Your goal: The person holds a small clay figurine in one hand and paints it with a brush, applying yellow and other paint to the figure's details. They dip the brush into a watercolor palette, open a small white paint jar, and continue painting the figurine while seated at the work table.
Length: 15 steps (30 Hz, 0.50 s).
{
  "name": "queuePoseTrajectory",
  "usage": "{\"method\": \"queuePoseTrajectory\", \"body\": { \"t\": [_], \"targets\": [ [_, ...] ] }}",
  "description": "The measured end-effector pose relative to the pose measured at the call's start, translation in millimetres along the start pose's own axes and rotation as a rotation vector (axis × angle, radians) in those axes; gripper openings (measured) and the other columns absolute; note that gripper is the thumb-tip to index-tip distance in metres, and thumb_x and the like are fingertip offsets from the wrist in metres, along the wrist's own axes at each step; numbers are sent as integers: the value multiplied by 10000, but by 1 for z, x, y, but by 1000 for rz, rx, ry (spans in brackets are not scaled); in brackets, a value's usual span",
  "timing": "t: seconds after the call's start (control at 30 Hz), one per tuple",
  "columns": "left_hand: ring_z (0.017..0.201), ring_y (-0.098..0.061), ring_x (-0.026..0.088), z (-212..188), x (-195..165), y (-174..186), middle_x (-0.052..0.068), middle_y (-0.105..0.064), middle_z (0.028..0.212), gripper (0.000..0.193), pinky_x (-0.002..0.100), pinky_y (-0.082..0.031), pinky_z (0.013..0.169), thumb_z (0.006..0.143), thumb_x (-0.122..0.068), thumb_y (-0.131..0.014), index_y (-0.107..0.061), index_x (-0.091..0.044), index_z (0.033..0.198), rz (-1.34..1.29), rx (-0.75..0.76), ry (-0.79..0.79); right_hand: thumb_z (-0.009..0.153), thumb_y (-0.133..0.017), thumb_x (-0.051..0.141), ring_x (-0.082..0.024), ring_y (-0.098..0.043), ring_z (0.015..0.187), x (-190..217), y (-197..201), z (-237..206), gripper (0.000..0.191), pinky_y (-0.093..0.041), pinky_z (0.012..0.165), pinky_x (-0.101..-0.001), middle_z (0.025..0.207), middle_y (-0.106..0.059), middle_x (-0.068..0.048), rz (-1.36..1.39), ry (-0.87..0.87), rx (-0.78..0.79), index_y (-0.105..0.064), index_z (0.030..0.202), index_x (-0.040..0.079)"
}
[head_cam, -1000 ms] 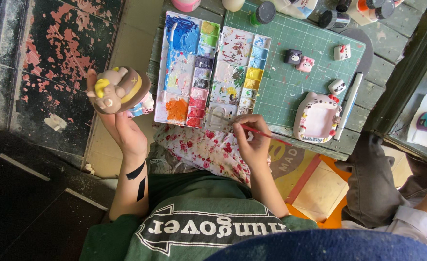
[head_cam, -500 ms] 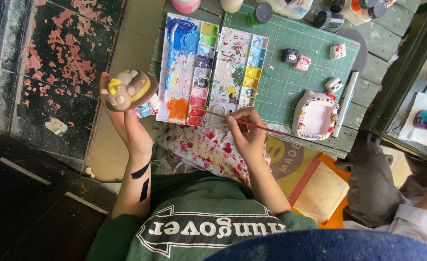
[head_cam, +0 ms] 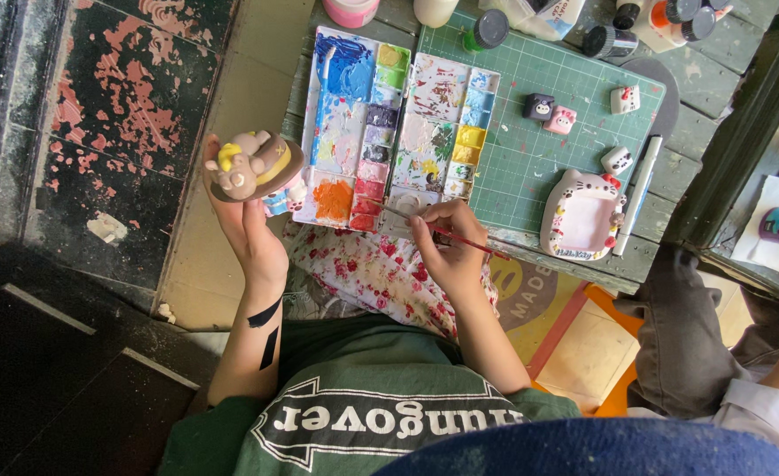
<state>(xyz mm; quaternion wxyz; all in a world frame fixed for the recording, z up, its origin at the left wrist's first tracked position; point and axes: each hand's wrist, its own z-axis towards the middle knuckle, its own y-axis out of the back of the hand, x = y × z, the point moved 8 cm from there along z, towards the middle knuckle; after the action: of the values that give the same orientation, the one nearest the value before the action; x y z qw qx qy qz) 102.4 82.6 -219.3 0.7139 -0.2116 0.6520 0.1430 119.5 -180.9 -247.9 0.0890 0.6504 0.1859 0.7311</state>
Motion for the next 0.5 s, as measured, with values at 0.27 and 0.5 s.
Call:
{"method": "queuePoseTrajectory", "body": {
  "t": [0.27,0.5],
  "targets": [
    [1567,-350,260,-5,3,-1,163,-256,1701,646,399,-289,1331,1149,-238,-423,-144,-13,1686,2,11,12,917,-761,-19,-176,-677,868,9,0,-8,189,-541,747,-292,946,-673,-100,-58,133,-15,-580,944,27],
    [1565,-363,263,-7,5,-1,171,-269,1694,645,404,-298,1332,1155,-237,-429,-145,-15,1690,6,9,14,879,-793,-19,-205,-671,875,13,-2,-10,228,-537,757,-326,932,-662,-105,-112,181,-18,-580,929,46]
  ]
}}
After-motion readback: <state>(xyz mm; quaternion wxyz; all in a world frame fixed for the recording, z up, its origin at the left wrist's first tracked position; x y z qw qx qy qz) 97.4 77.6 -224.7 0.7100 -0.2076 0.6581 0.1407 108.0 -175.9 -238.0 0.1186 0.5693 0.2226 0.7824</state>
